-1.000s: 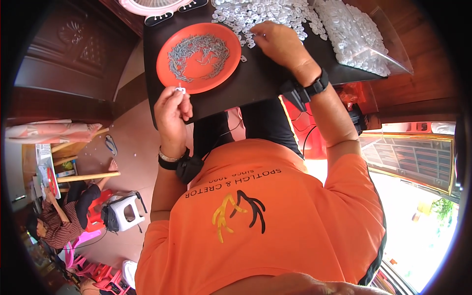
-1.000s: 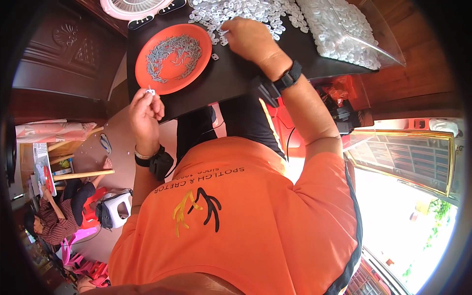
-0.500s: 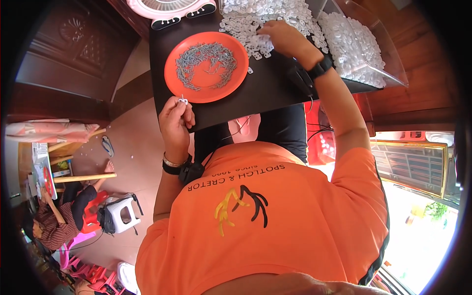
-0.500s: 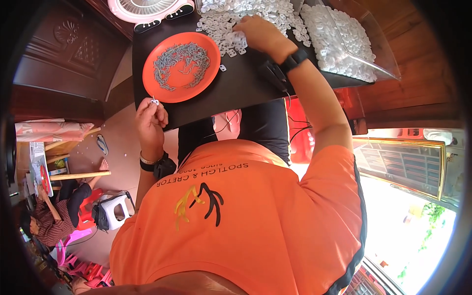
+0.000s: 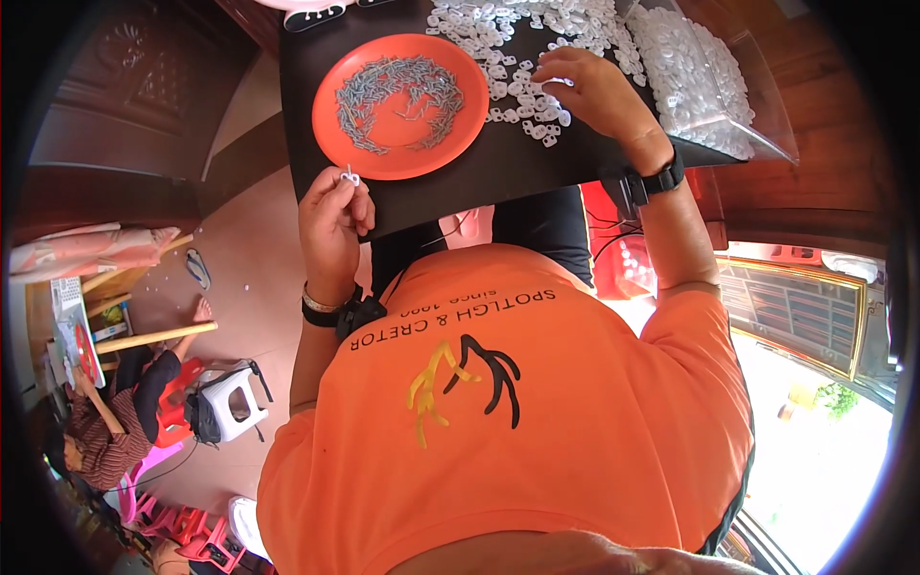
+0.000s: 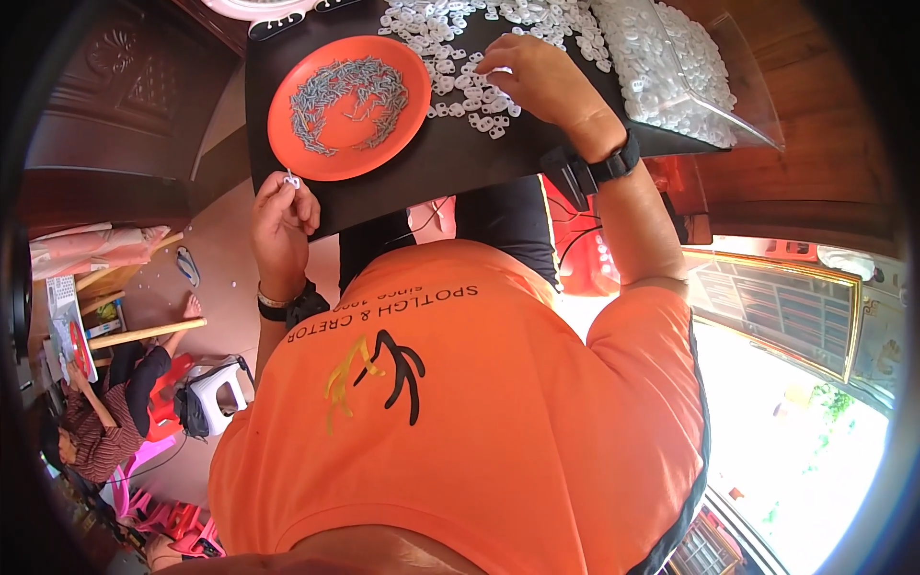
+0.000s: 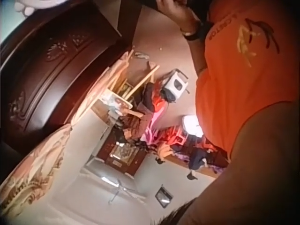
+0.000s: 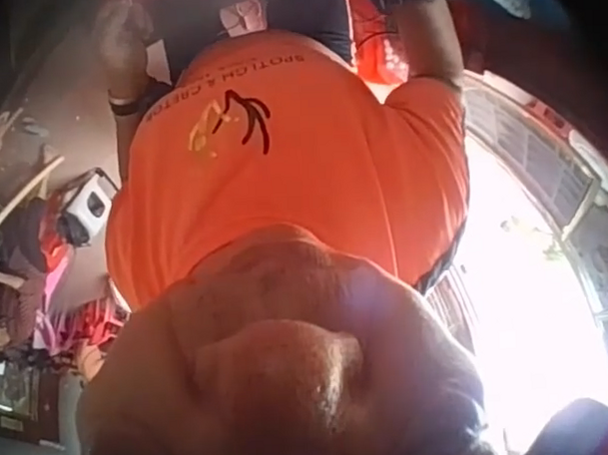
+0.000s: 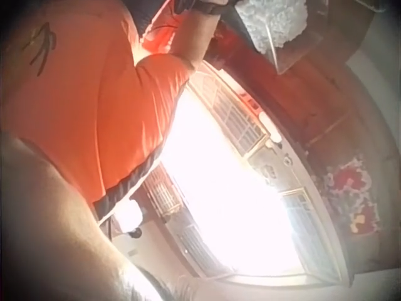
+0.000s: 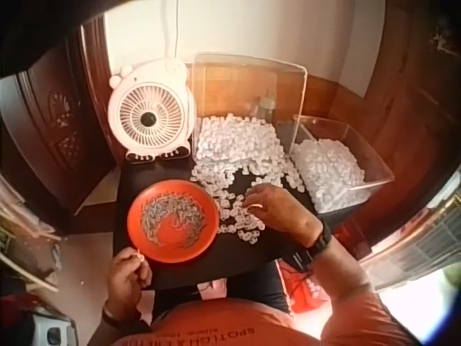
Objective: The recorder is manually assembling small white plastic components by inserting metal rings into them.
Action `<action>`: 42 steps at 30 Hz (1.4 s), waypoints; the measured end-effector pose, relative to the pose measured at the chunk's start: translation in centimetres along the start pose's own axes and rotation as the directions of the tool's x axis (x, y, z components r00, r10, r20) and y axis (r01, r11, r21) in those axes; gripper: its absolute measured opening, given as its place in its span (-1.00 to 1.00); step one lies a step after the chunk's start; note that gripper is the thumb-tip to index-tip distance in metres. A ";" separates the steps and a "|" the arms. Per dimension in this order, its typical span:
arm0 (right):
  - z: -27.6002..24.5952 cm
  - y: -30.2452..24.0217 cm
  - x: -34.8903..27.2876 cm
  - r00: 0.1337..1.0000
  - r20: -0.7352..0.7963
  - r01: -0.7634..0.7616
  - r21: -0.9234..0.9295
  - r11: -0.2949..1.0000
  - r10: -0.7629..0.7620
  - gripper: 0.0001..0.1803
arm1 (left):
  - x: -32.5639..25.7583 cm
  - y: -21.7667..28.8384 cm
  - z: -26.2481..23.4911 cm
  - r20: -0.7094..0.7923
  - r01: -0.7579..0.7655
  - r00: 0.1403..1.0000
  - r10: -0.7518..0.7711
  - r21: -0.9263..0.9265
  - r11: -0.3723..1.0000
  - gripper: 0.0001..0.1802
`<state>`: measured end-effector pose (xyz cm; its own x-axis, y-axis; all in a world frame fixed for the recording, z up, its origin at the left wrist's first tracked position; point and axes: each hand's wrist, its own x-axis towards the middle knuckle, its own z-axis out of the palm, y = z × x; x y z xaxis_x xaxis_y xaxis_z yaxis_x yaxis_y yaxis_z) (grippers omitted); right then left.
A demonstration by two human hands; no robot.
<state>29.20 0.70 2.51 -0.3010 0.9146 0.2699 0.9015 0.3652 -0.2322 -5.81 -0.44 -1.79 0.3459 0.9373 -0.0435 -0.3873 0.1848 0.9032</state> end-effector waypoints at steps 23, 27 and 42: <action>1.0 -1.9 2.6 0.960 -0.274 0.017 0.234 0.972 0.049 -0.81 | 0.2 1.5 1.0 0.045 0.063 0.996 -0.074 0.211 0.975 -0.79; -0.7 -3.7 2.5 0.954 -0.066 -0.228 0.476 0.849 0.294 -0.82 | 0.8 2.8 1.8 0.075 0.053 0.994 -0.074 0.255 0.965 -0.77; 4.0 -12.2 1.5 0.993 0.031 -0.067 0.942 0.328 0.115 -0.90 | 3.5 1.9 4.6 0.236 0.010 0.972 -0.010 0.002 1.000 -0.77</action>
<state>16.52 -1.68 1.99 -0.2047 0.9554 0.2127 0.0232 0.2220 -0.9748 -1.41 1.87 1.78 0.5419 0.8390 0.0493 -0.3822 0.1937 0.9036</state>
